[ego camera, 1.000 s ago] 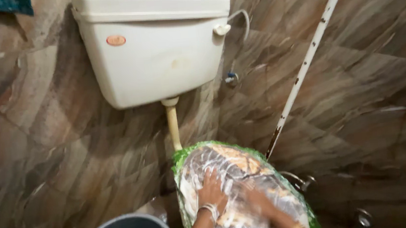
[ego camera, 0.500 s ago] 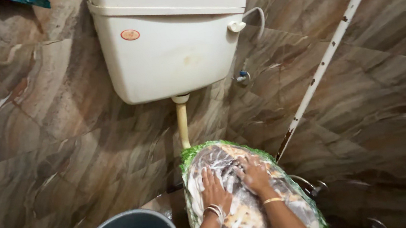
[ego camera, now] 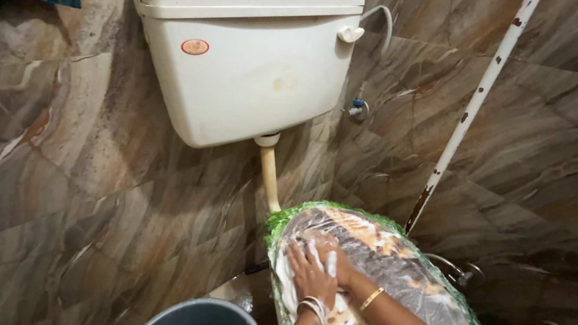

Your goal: The person washes a large, patterned cloth placed on a green mat over a toilet bowl. They use a blue cup to pour water from a bucket onto the cloth and scrub it with both hands, creating a soapy lather. The person repeatedly pours water and scrubs the fabric throughout the clip.

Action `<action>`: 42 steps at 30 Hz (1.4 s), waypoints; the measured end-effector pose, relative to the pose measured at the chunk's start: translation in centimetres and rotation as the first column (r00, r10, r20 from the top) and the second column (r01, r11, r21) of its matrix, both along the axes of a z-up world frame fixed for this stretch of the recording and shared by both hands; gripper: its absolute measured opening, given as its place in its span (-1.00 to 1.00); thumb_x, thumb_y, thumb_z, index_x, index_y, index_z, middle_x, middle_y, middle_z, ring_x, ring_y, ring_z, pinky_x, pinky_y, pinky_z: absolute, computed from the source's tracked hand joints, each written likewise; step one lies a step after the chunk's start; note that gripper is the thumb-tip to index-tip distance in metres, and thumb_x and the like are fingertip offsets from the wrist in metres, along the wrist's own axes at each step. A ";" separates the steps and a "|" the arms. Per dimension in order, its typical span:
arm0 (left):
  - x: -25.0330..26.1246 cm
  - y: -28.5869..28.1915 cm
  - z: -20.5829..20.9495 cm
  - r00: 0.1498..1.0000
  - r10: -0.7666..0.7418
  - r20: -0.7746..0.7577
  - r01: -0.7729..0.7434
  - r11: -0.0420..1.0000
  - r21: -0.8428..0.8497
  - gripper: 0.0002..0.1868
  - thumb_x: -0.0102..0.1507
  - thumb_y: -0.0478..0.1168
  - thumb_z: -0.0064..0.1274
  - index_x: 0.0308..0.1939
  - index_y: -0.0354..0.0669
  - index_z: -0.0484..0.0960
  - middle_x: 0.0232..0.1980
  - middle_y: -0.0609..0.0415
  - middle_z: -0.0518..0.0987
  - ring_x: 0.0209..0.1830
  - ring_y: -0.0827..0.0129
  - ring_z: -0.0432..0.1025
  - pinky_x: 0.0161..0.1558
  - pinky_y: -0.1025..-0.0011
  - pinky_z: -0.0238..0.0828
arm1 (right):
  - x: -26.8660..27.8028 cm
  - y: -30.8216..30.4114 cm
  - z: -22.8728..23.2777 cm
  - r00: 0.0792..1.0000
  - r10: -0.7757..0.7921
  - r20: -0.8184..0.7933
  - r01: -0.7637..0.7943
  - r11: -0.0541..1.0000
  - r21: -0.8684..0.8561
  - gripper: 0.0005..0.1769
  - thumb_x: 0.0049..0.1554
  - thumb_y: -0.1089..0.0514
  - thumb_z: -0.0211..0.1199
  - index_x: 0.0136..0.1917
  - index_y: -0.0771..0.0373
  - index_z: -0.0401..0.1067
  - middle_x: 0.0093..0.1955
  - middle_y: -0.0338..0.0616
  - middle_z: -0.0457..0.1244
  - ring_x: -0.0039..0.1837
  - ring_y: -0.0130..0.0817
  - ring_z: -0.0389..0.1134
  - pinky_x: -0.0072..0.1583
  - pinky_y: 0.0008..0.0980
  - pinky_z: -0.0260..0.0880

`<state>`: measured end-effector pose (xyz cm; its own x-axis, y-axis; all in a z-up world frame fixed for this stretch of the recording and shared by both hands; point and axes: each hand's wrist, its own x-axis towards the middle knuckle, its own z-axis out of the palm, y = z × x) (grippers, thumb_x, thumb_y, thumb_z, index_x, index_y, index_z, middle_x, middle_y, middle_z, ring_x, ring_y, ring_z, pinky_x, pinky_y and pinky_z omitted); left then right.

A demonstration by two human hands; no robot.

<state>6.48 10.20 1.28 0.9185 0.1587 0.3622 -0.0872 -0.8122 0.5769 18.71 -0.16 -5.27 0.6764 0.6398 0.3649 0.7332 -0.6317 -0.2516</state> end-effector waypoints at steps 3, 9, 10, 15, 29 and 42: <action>-0.3 0.7 0.3 0.962 -0.031 -0.272 0.124 0.934 0.334 -0.20 0.36 0.06 -0.16 0.51 -0.46 0.09 0.66 -0.37 -0.20 0.68 -0.21 -0.44 0.57 0.07 -0.42 | 2.3 -1.8 1.7 0.991 -0.028 -0.127 0.023 0.999 -0.038 -0.29 0.15 -0.19 0.08 0.49 0.14 0.27 0.59 0.07 0.06 0.58 0.06 0.04 0.50 0.14 -0.07; 0.8 0.3 -2.4 0.989 -0.030 -0.146 0.058 0.979 0.196 -0.16 0.29 -0.01 -0.06 0.52 -0.40 0.03 0.62 -0.45 -0.24 0.62 -0.29 -0.47 0.53 0.06 -0.48 | 2.5 0.1 1.5 0.958 -0.278 0.068 0.283 0.955 -0.088 -0.32 0.19 -0.20 0.05 0.46 0.18 0.32 0.58 0.10 0.08 0.57 0.11 0.06 0.48 0.22 -0.08; 1.1 0.2 -2.6 0.994 -0.053 -0.091 0.068 0.982 0.179 -0.19 0.30 -0.01 -0.07 0.51 -0.35 0.03 0.58 -0.48 -0.24 0.59 -0.34 -0.48 0.51 -0.01 -0.49 | 1.9 0.2 1.0 0.985 -0.126 0.117 0.131 0.991 -0.036 -0.32 0.19 -0.20 0.05 0.45 0.18 0.33 0.58 0.11 0.09 0.57 0.12 0.06 0.48 0.23 -0.08; 0.1 0.5 -1.3 0.965 -0.073 -0.251 0.091 0.994 0.061 -0.11 0.25 0.00 -0.02 0.51 -0.42 0.02 0.64 -0.33 -0.23 0.66 -0.15 -0.42 0.55 0.10 -0.18 | 3.1 -4.7 3.5 0.932 -0.348 -0.102 0.332 0.932 -0.147 -0.36 0.22 -0.28 0.05 0.43 0.08 0.33 0.56 0.03 0.09 0.57 0.01 0.10 0.56 0.01 -0.02; 1.3 0.3 -3.6 0.997 -0.056 -0.046 0.056 0.998 0.008 -0.16 0.21 -0.01 -0.06 0.41 -0.58 0.16 0.61 -0.35 -0.05 0.62 -0.15 -0.32 0.53 0.14 -0.44 | -3.6 -4.4 4.3 0.895 -0.433 -0.108 0.410 0.894 -0.181 -0.30 0.22 -0.23 -0.01 0.56 0.00 0.21 0.61 0.04 0.03 0.46 0.06 0.18 0.48 -0.03 0.07; 1.1 0.5 -2.5 0.990 -0.094 0.102 0.082 0.990 0.118 -0.44 0.40 0.04 -0.14 0.35 -0.27 0.44 0.50 -0.40 0.28 0.59 -0.27 -0.10 0.52 -0.09 -0.39 | -10.8 -5.6 2.8 0.940 -0.321 -0.112 0.278 0.915 -0.293 -0.31 0.24 -0.30 0.02 0.47 0.11 0.28 0.61 0.06 -0.03 0.63 -0.04 -0.05 0.57 0.04 -0.18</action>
<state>7.54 10.67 -1.19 0.8818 0.0312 0.4706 -0.2180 -0.8578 0.4654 7.95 -5.78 -2.47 0.8855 0.4572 0.0829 0.4645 -0.8750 -0.1361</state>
